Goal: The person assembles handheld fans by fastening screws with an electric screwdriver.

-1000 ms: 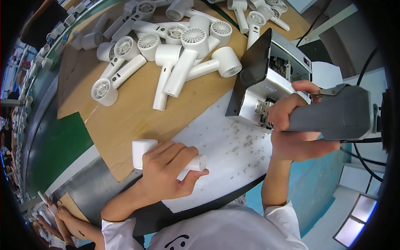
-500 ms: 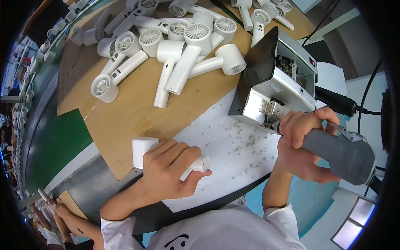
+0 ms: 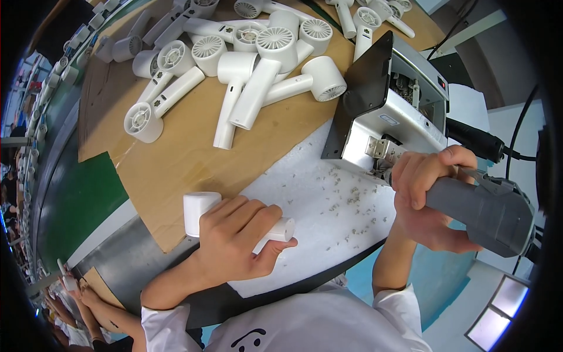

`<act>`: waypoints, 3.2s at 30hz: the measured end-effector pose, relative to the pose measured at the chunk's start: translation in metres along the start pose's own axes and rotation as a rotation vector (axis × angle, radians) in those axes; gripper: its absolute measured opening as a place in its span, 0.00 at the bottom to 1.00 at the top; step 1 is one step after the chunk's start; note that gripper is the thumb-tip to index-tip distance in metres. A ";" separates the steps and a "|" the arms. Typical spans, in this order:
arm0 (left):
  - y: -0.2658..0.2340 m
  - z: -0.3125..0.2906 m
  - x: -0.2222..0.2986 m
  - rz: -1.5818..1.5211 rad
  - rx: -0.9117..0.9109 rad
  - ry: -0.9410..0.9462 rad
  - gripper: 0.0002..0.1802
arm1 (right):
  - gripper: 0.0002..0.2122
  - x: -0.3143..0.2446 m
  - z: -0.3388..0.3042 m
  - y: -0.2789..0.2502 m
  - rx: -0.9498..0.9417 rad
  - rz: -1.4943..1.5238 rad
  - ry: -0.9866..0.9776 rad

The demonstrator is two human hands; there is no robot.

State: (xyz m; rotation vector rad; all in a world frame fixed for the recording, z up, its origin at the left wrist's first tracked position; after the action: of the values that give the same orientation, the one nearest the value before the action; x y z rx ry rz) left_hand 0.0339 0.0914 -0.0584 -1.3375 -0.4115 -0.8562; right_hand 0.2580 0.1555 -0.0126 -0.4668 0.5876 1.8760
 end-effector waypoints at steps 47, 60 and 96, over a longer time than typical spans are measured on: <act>0.000 -0.004 0.010 -0.135 0.049 0.070 0.15 | 0.29 -0.036 -0.015 0.039 0.325 0.363 0.040; -0.006 -0.010 0.011 -0.145 0.087 0.095 0.17 | 0.17 -0.040 -0.020 0.055 0.457 0.371 -0.046; -0.056 0.029 -0.043 0.441 0.392 -0.305 0.21 | 0.39 -0.023 0.017 -0.006 0.119 -0.031 -0.010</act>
State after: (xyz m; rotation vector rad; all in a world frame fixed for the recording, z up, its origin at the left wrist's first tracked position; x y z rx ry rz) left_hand -0.0293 0.1326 -0.0447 -1.1295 -0.4686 -0.1890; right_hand 0.2715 0.1504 0.0130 -0.3861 0.6774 1.8014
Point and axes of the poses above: each hand's wrist, its own z-axis towards the middle knuckle, its own y-axis out of the palm, x = y × z, the point moved 6 cm from there along z, towards the middle knuckle, and after that the axes turned 14 degrees about -y, right-handed, at the moved point
